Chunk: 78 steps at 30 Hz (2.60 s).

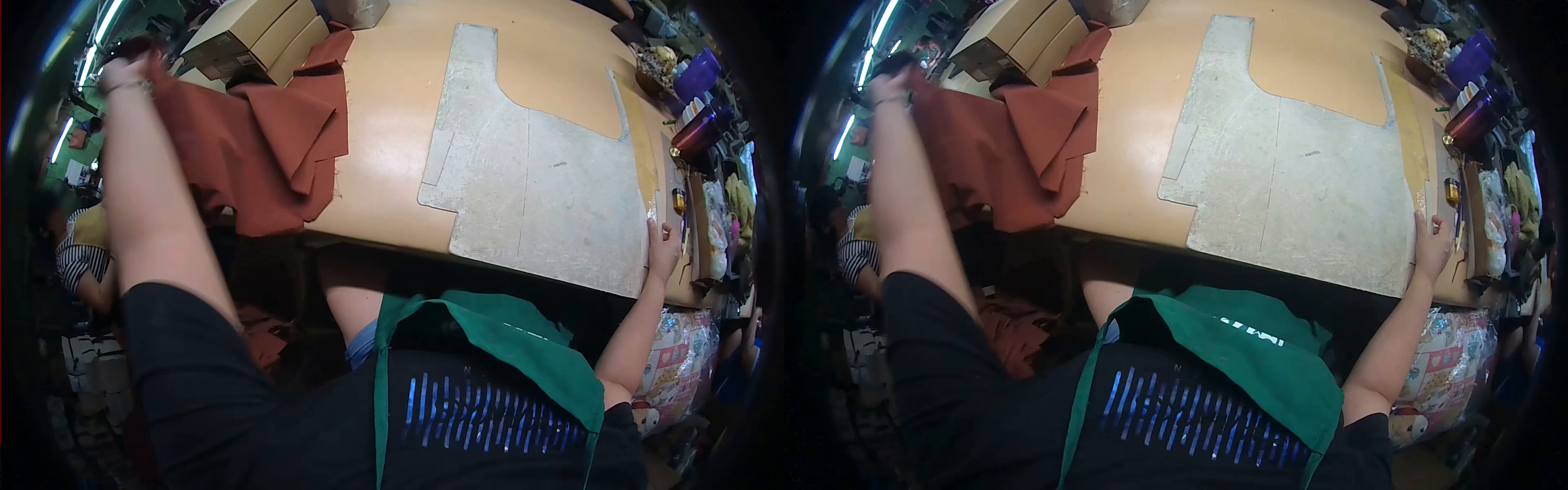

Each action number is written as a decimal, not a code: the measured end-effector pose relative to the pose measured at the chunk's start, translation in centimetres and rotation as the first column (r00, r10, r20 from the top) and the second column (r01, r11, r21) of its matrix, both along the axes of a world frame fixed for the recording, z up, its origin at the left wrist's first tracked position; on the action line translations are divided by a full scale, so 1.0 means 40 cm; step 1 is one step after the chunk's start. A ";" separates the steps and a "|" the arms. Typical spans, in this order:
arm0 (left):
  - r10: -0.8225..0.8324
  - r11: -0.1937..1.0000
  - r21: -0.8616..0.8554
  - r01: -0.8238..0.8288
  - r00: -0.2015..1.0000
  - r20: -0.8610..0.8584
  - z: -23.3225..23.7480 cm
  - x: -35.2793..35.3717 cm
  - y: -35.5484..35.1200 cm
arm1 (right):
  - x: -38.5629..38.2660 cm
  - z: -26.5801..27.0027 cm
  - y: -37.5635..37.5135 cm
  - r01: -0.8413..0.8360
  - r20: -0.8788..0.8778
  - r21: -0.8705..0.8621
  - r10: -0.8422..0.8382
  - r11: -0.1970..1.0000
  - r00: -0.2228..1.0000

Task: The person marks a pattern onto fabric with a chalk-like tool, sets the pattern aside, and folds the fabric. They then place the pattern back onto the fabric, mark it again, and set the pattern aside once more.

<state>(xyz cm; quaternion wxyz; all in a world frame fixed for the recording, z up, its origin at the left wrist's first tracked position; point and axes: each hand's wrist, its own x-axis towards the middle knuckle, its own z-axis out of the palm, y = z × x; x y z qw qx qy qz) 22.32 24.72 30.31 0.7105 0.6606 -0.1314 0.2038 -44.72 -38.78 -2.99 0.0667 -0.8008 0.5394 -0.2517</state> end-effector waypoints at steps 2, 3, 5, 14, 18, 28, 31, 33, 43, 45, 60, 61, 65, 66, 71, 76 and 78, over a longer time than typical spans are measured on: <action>-0.049 0.996 -0.072 0.048 0.999 -0.002 0.171 0.043 0.217 | 0.001 0.000 0.001 -0.013 0.011 -0.023 0.013 1.000 1.000; 0.079 0.997 -0.019 -0.078 0.996 0.036 0.195 -0.010 0.228 | 0.000 -0.003 0.001 -0.019 0.016 -0.037 0.019 0.999 1.000; 0.269 0.955 0.099 -0.279 0.958 0.103 0.220 -0.091 0.227 | -0.002 -0.011 -0.006 -0.008 -0.001 -0.028 0.008 1.000 1.000; 0.299 0.736 0.478 -0.479 0.864 0.405 0.322 -0.231 0.051 | -0.002 -0.008 -0.008 -0.003 -0.031 -0.032 0.002 0.999 1.000; 0.006 0.686 0.647 -0.331 0.893 0.450 0.238 -0.393 -0.132 | 0.001 -0.006 -0.009 -0.004 -0.026 -0.033 0.003 0.999 1.000; -0.736 -0.084 0.766 0.637 0.479 -0.479 -0.537 -0.962 -0.556 | 0.082 0.159 0.071 -0.198 0.014 -0.171 0.203 0.965 0.979; -0.731 -0.016 0.685 0.728 0.458 -0.505 -0.587 -0.983 -0.617 | 0.177 0.260 0.133 -0.592 0.475 0.066 0.497 0.803 0.727; -0.728 0.164 0.564 0.809 0.486 -0.485 -0.549 -0.958 -0.656 | 0.261 0.291 0.144 -0.782 0.652 0.016 0.586 0.624 0.481; -0.689 0.591 -0.492 0.640 0.717 0.105 -0.136 -0.702 -0.799 | 0.531 0.297 0.053 -0.928 0.927 -0.307 -0.289 -0.213 -0.240; -0.651 0.586 -0.581 0.565 0.755 0.078 -0.182 -0.672 -0.814 | 0.462 0.310 0.120 -0.935 0.880 -0.354 -0.327 0.036 -0.346; -0.053 0.977 -0.214 -0.029 0.928 -0.369 -0.718 -0.734 -0.652 | 0.312 0.194 0.098 -0.538 0.469 0.056 0.454 0.841 0.758; -0.047 0.992 -0.125 0.015 0.965 -0.259 -0.714 -0.761 -0.645 | 0.356 0.235 0.093 -0.612 0.501 0.086 0.497 0.786 0.709; -0.175 0.907 0.404 0.116 0.978 0.113 -0.706 -0.905 -0.597 | 0.515 0.162 -0.023 -0.377 0.019 0.030 0.377 0.926 0.926; -0.239 0.836 0.536 0.116 0.957 0.165 -0.701 -0.945 -0.586 | 0.535 0.152 -0.047 -0.445 -0.053 0.090 0.450 0.891 0.891; -0.607 0.625 0.648 0.436 0.793 0.050 -0.755 -1.046 -0.610 | 0.531 0.093 -0.074 -0.552 0.019 0.030 0.552 0.833 0.834; -0.769 0.475 0.628 0.617 0.638 -0.045 -0.739 -1.116 -0.706 | 0.496 0.144 0.021 -0.656 -0.188 -0.017 0.642 0.755 0.744; -0.774 0.454 0.602 0.657 0.625 -0.098 -0.748 -1.113 -0.719 | 0.516 0.133 0.026 -0.684 -0.357 -0.089 0.618 0.724 0.700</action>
